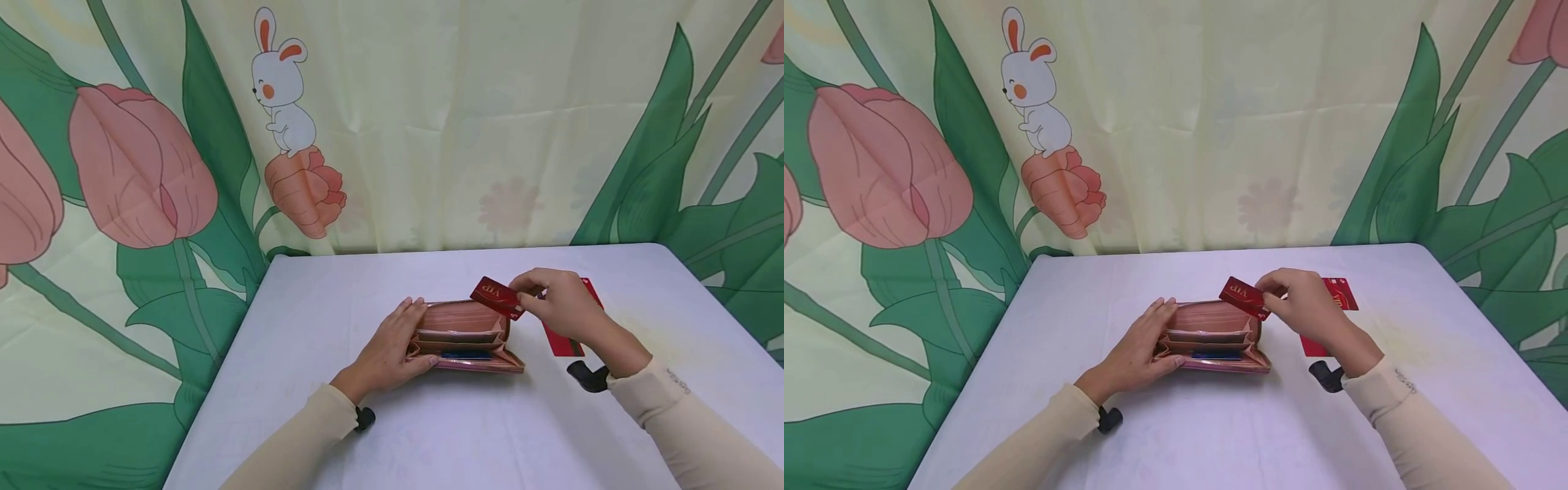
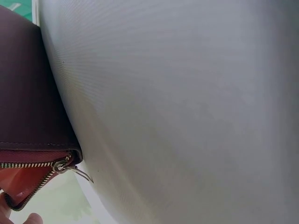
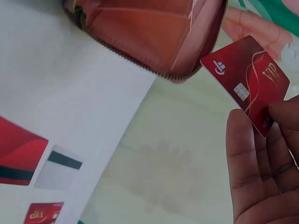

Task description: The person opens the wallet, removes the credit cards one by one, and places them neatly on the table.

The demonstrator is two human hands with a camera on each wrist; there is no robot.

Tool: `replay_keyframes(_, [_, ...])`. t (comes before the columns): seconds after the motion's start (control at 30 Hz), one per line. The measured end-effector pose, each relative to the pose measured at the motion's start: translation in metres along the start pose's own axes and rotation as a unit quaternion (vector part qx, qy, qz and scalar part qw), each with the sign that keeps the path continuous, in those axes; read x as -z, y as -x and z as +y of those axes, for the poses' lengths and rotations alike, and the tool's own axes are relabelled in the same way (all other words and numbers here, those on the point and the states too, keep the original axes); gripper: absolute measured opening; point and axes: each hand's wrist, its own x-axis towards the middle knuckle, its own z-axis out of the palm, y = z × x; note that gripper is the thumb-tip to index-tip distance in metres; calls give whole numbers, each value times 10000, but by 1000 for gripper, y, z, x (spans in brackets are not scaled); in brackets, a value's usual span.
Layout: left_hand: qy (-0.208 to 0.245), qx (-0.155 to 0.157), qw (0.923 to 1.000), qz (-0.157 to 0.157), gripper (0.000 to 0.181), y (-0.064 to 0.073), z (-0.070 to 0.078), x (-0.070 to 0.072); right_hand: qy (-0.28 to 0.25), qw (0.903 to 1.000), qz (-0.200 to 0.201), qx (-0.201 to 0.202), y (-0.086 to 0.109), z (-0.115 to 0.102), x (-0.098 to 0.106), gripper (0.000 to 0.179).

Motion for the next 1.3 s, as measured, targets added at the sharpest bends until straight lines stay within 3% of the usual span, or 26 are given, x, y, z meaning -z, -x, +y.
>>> replay_keyframes(0.2, [68,-55,10000,44,91,0,0,1,-200,9964,299,-774,11,17,11,18])
replay_keyframes(0.43, [42,-90,9999,48,91,0,0,0,-316,9824,602,-1742,29,53,19,28])
replay_keyframes(0.7, [66,-57,10000,3,91,0,-1,0,-612,9520,681,-2922,54,96,27,41])
replay_keyframes(0.93, [144,43,9999,-79,92,0,0,1,-772,9198,606,-3799,68,117,32,46])
replay_keyframes(1.1, [133,-1,9999,-61,91,0,1,1,-852,9030,431,-4189,74,128,33,47])
replay_keyframes(1.3, [178,-17,9998,-62,91,0,0,1,-952,8905,336,-4436,79,139,29,47])
